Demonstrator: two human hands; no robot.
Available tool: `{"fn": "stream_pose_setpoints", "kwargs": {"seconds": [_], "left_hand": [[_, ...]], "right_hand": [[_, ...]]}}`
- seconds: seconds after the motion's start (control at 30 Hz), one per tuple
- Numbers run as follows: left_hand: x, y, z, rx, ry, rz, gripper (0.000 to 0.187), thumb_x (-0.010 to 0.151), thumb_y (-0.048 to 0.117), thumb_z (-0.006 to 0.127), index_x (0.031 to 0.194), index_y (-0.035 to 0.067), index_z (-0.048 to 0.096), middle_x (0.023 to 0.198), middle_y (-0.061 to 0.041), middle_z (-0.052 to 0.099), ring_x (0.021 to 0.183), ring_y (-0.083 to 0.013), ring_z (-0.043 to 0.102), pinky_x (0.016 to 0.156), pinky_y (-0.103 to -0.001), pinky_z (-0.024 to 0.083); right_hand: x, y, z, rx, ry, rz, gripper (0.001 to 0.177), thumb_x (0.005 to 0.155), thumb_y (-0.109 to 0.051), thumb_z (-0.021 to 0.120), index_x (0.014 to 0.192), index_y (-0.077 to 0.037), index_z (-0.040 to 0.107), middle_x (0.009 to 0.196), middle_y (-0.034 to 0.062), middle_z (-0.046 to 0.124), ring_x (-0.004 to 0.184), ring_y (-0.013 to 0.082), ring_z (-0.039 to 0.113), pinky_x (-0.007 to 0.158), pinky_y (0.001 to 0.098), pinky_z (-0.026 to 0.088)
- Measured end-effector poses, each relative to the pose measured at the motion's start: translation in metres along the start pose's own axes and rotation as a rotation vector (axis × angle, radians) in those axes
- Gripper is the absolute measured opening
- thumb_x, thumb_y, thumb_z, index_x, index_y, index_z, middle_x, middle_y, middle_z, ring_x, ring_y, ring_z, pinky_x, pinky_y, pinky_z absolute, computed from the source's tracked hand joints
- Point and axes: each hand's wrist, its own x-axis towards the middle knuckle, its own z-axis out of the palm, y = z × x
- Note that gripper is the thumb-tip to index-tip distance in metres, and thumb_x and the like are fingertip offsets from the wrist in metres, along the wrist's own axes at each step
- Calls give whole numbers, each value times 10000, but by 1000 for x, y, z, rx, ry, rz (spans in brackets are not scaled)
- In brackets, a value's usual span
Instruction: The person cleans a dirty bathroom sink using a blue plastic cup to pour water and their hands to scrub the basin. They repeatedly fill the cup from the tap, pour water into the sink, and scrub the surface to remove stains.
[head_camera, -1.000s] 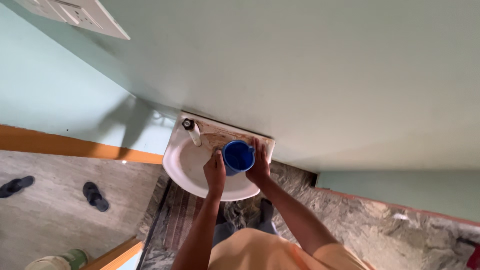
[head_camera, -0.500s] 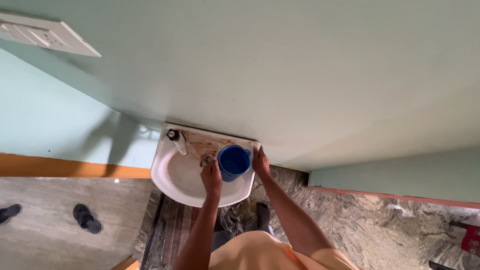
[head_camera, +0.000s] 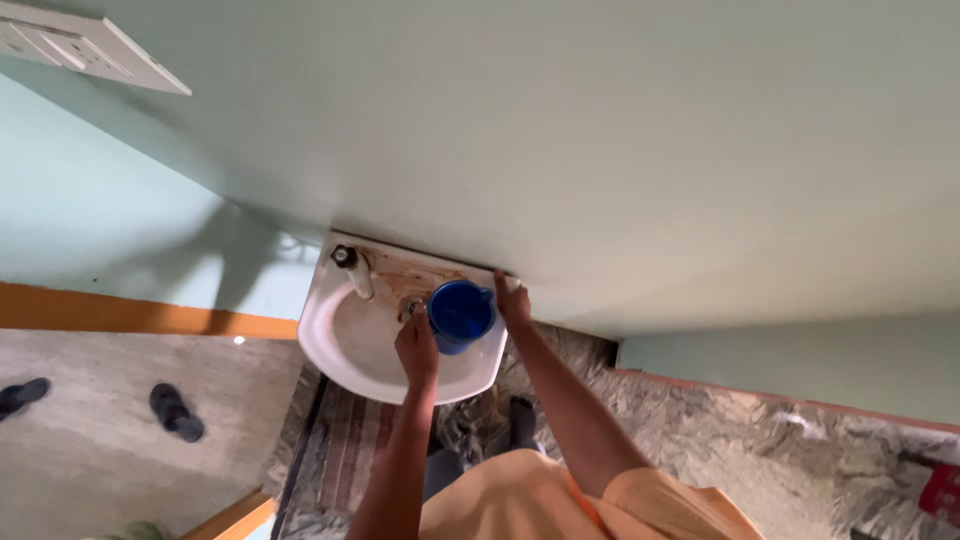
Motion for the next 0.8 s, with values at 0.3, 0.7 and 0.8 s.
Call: {"fn": "stream_pose_setpoints", "kwargs": {"seconds": [0.3, 0.7, 0.8], "left_hand": [[0, 14, 2, -31, 0, -53, 499, 1077, 336, 510, 734, -21, 580, 559, -73, 463, 526, -151, 385, 509, -404, 309], [2, 4, 16, -78, 54, 47, 385, 1037, 304, 534, 874, -22, 660, 614, -88, 571, 556, -140, 482, 520, -385, 396], [3, -4, 20, -75, 21, 9, 411, 1076, 293, 548, 853, -44, 624, 644, -156, 530, 610, -191, 433, 558, -410, 388]], "right_hand": [[-10, 2, 11, 395, 81, 134, 810, 957, -702, 337, 1496, -116, 484, 1470, 252, 551, 1347, 488, 509, 1115, 536, 406], [1, 13, 0, 296, 8, -54, 1019, 864, -689, 742, 1477, 66, 438, 1390, 296, 571, 1269, 381, 559, 1035, 456, 484], [6, 12, -3, 513, -78, 16, 1088, 858, -615, 852, 1482, 110, 333, 1389, 296, 549, 1256, 371, 608, 1008, 467, 561]]}}
